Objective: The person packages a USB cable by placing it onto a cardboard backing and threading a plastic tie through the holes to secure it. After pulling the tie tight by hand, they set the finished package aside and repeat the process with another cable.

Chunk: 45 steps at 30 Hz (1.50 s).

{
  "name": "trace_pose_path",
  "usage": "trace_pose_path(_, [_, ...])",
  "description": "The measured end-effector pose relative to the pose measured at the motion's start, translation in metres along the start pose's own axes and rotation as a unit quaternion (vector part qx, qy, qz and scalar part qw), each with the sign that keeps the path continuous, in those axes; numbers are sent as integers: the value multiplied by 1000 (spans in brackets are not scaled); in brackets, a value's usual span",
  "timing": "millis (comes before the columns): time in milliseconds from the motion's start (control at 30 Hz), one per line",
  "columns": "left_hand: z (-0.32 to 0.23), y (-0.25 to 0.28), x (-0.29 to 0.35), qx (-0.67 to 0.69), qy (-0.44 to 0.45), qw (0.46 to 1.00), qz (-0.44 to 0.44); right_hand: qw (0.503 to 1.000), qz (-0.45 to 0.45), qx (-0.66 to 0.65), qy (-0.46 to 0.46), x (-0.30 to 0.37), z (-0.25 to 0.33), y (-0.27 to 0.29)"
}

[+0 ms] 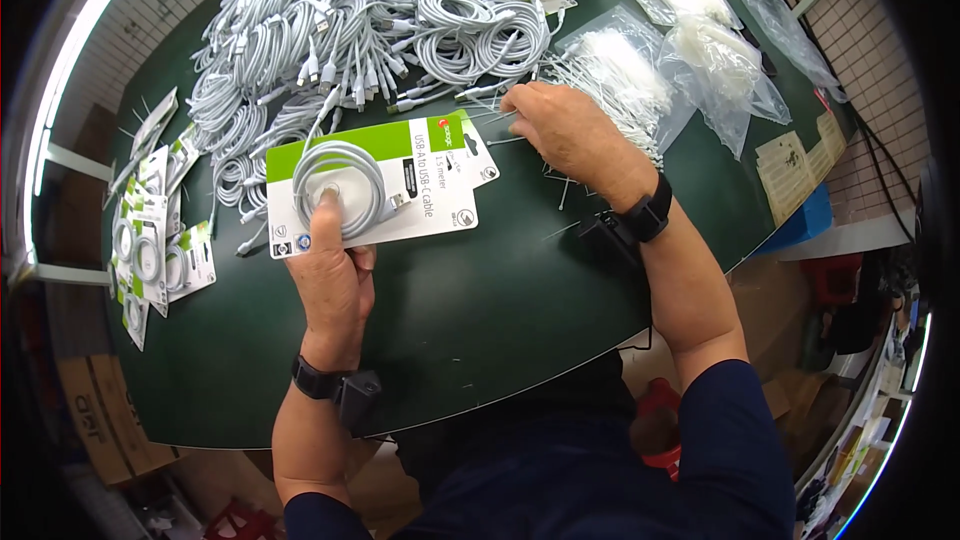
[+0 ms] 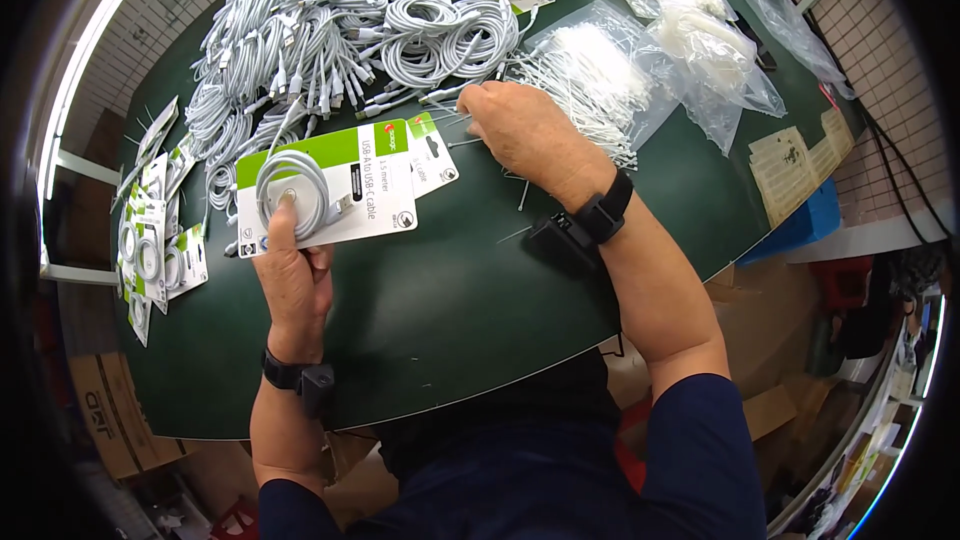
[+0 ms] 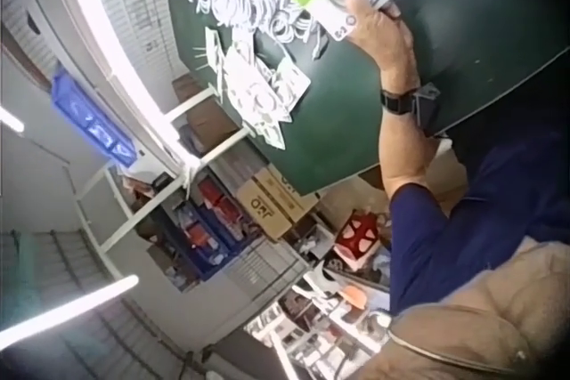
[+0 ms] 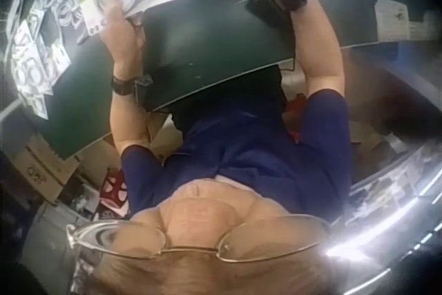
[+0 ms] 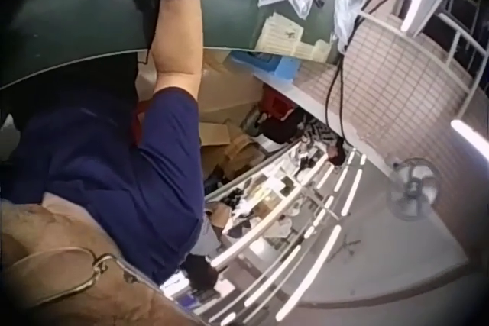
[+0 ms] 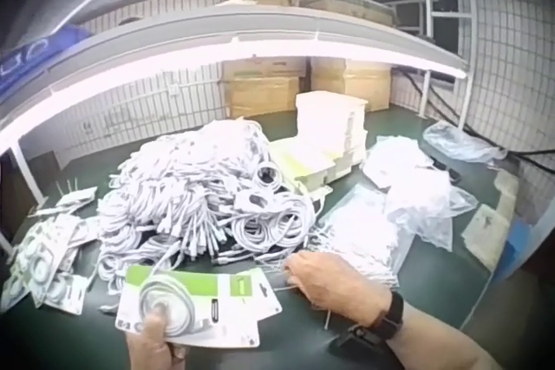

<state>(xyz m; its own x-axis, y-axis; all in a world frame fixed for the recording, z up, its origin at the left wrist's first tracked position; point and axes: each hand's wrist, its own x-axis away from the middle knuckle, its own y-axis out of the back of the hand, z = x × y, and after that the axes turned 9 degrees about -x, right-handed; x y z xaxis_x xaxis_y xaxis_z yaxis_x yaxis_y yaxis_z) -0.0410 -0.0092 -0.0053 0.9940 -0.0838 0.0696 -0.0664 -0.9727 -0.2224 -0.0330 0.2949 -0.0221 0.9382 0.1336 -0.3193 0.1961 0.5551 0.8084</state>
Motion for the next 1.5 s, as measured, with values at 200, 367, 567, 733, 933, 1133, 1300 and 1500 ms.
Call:
trace_pose_path(200, [8,-5,21,-68,-97,993,13,988,-111,-94,51,-7,5,19])
trace_pose_path(367, [32,17,41,-315,-345,880,86,857,-46,-483,-172,-4,35,40])
trace_pose_path(567, [-23,-10,51,-422,-461,717,308,750,0,-641,-166,-1,44,41])
trace_pose_path(733, [-18,-18,56,-331,-541,710,307,774,49,-604,-181,1,64,47])
trace_pose_path(933, [-17,-16,61,-356,-570,667,321,793,64,-600,-84,9,74,43])
trace_pose_path(1133, [-19,-20,60,-338,-619,638,310,858,95,-496,-92,14,89,60])
trace_pose_path(1300, [-18,-18,62,-335,-650,613,299,870,42,-468,148,10,86,49])
trace_pose_path(1500, [-17,-23,64,-313,-665,607,303,822,112,-528,183,22,99,58])
